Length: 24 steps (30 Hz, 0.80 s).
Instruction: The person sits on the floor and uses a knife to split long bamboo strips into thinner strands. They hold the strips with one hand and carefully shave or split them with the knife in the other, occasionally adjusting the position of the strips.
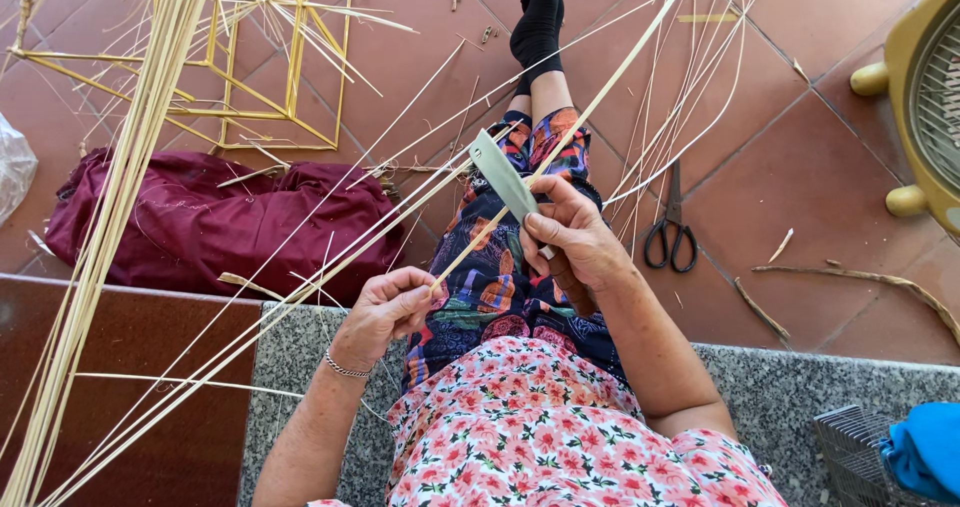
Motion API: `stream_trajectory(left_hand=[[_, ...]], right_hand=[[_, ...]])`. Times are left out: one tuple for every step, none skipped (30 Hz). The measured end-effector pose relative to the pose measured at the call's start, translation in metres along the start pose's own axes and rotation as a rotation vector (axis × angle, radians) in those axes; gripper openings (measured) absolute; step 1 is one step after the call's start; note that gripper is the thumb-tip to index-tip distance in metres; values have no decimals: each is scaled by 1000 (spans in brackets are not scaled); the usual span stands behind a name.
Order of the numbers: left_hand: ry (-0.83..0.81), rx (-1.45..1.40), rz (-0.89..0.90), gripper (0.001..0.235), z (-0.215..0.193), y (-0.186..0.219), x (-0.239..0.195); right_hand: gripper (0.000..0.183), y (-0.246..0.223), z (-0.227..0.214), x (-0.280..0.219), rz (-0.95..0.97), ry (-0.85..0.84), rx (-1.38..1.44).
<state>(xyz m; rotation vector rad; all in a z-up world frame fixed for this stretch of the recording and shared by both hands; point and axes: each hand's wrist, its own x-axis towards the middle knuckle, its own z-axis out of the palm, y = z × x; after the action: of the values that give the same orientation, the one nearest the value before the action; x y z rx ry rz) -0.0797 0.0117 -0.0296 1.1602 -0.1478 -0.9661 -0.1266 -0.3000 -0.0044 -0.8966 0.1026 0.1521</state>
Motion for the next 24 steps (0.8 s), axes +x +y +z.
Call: stream_trajectory(left_hand=[[-14, -21, 3, 17, -2, -2, 0], [-29, -42, 4, 17, -4, -3, -1], [-40, -63, -1, 17, -5, -5, -2], [-52, -83, -3, 17, -7, -6, -2], [-64, -103, -6, 17, -9, -7, -2], [-68, -120, -16, 17, -10, -8, -3], [-73, -137, -26, 17, -12, -8, -4], [-78, -153, -37, 17, -12, -6, -5], [-80, -128, -58, 17, -12, -5, -5], [-82, -102, -81, 17, -11, -1, -5], [-85, -75, -103, 17, -8, 3, -3], [-52, 33, -112, 17, -5, 7, -1], [-19, 142, -121, 18, 0, 11, 2], [18, 250, -123, 18, 6, 16, 6], [15, 275, -99, 17, 12, 21, 12], [17, 299, -77, 18, 18, 24, 18], [19, 323, -55, 20, 26, 26, 26], [48, 354, 16, 19, 35, 24, 34], [77, 384, 87, 18, 45, 22, 43], [106, 413, 158, 17, 53, 19, 51], [104, 448, 272, 15, 57, 18, 59], [98, 481, 383, 14, 61, 16, 66], [90, 515, 494, 12, 63, 15, 70], [85, 445, 398, 13, 63, 14, 72]], right_hand=[[27, -1, -1, -1, -9, 10, -6], [27, -2, -3, -1, -18, 14, 9], [27, -3, -4, -2, -28, 19, 23], [27, -5, -6, -1, -40, 22, 36], [24, -8, -8, 0, -70, 15, 40], [21, -11, -10, 0, -98, 9, 43], [18, -14, -12, 0, -126, 3, 47], [21, -16, -13, 1, -121, 29, 39], [23, -18, -15, 1, -116, 55, 30], [25, -19, -17, 0, -114, 83, 24], [25, -19, -18, 0, -118, 93, -10], [25, -18, -18, -1, -120, 104, -44], [25, -15, -17, -2, -122, 115, -77], [26, -12, -15, -2, -118, 130, -91], [27, -7, -12, -1, -114, 144, -104], [28, -1, -8, -1, -106, 156, -116], [29, 7, -3, -1, -104, 158, -135], [30, 15, 3, 0, -102, 159, -153], [31, 22, 9, 0, -100, 159, -171], [32, 29, 14, -1, -97, 148, -157], [33, 34, 18, -1, -95, 138, -143], [33, 37, 20, -4, -91, 130, -129], [33, 37, 20, -7, -83, 110, -114], [32, 36, 19, -9, -77, 91, -99]])
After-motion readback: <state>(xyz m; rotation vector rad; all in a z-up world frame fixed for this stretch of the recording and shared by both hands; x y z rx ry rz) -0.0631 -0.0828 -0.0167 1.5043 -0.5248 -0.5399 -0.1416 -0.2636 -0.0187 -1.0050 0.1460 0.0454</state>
